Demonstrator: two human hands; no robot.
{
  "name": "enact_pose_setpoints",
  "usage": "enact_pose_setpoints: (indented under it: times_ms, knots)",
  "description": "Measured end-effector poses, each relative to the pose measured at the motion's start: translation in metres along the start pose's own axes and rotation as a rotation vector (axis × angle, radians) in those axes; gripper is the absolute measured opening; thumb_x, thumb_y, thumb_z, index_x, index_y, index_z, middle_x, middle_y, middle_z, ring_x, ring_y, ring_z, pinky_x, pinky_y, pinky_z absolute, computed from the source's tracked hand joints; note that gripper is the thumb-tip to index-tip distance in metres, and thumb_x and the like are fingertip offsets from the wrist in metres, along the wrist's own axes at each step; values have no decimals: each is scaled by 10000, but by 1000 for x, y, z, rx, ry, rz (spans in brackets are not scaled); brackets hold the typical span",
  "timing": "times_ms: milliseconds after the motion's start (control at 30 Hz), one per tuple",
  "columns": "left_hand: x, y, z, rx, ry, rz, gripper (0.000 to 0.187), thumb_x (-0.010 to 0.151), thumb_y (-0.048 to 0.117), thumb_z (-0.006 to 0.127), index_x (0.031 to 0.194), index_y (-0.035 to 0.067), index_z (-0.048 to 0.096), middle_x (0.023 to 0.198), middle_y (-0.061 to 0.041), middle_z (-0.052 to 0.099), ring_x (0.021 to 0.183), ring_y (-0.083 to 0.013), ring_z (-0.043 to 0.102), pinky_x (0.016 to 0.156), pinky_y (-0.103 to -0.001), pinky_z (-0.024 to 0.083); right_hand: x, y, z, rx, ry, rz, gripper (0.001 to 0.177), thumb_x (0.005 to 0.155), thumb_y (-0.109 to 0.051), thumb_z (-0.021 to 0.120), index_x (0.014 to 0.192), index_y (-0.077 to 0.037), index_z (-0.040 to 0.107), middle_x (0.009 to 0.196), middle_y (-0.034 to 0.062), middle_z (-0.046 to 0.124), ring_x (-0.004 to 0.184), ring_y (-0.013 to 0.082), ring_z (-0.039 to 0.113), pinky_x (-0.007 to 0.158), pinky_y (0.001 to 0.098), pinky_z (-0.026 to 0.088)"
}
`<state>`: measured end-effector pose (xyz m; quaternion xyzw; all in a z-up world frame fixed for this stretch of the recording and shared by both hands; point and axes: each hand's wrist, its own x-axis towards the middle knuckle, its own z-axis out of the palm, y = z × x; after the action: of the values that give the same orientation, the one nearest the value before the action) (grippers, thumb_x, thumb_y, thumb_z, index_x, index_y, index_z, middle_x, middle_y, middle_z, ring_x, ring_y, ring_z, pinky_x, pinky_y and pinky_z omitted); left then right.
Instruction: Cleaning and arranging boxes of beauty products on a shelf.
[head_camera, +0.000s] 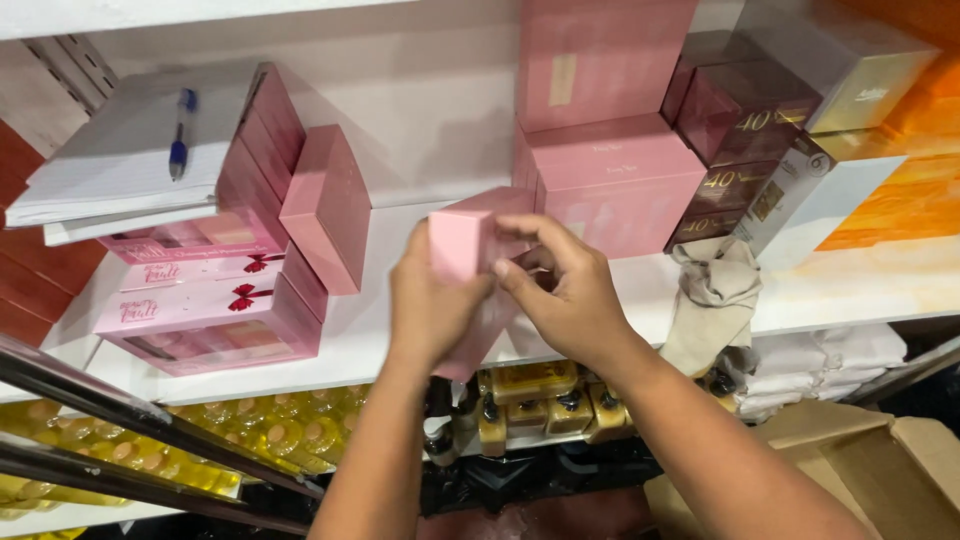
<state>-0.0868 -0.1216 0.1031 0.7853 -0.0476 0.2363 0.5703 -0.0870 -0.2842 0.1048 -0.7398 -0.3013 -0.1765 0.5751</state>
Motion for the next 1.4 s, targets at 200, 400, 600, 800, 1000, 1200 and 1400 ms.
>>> enact_pose_setpoints:
  times_ms: [200,400,600,800,1000,1200,1400]
  knots:
    - [12,-31,-51,-719,-179,-142,422,704,-36,739,1120,-21,669,979,-116,754,813,-158,719,750,-298,601,-2,54,-1,-481,324,-96,403,957,-161,695,1300,24,594,1268,215,587,1184,284,599,990,403,527]
    - [26,-92,-15,-824,-119,-137,424,830,131,798,1199,-18,653,1041,-144,759,897,-205,710,905,-340,609,2,71,-17,123,428,458,487,952,-243,635,1359,-6,511,1240,141,647,1142,221,628,997,360,514]
    - [26,-125,46,-623,-125,-223,626,886,466,693,1383,108,564,1220,-75,711,1125,-171,666,1023,-319,530,-17,107,-54,170,564,258,367,1015,-194,697,1289,32,601,1137,95,650,1033,163,591,938,283,491]
    - [28,-113,85,-627,-168,-215,642,917,478,676,1349,13,583,1208,-127,707,1110,-234,657,985,-367,531,-31,133,-77,149,634,269,346,1016,-214,675,1261,17,597,1115,63,659,1013,135,600,901,260,500]
    - [7,-128,116,-394,-116,-42,604,957,403,673,1360,-19,516,1288,-162,636,1187,-236,612,1044,-360,476,-43,156,-114,-184,657,325,329,1027,-252,626,1277,-39,604,1252,99,640,1139,223,612,999,360,510]
    - [-3,-144,122,-449,-110,-53,491,1016,343,618,1321,-35,545,1218,-161,670,1121,-223,623,1008,-351,497,-51,194,-157,-856,421,669,495,800,-251,749,1286,-206,666,1531,110,398,1355,425,266,1090,596,172]
    - [-5,-156,128,-458,-73,-20,461,1036,329,576,1334,-19,525,1207,-117,657,1102,-182,616,979,-318,501,-84,266,-191,-995,390,359,215,940,-108,678,1144,-70,735,1420,118,614,1310,325,553,1191,448,382]
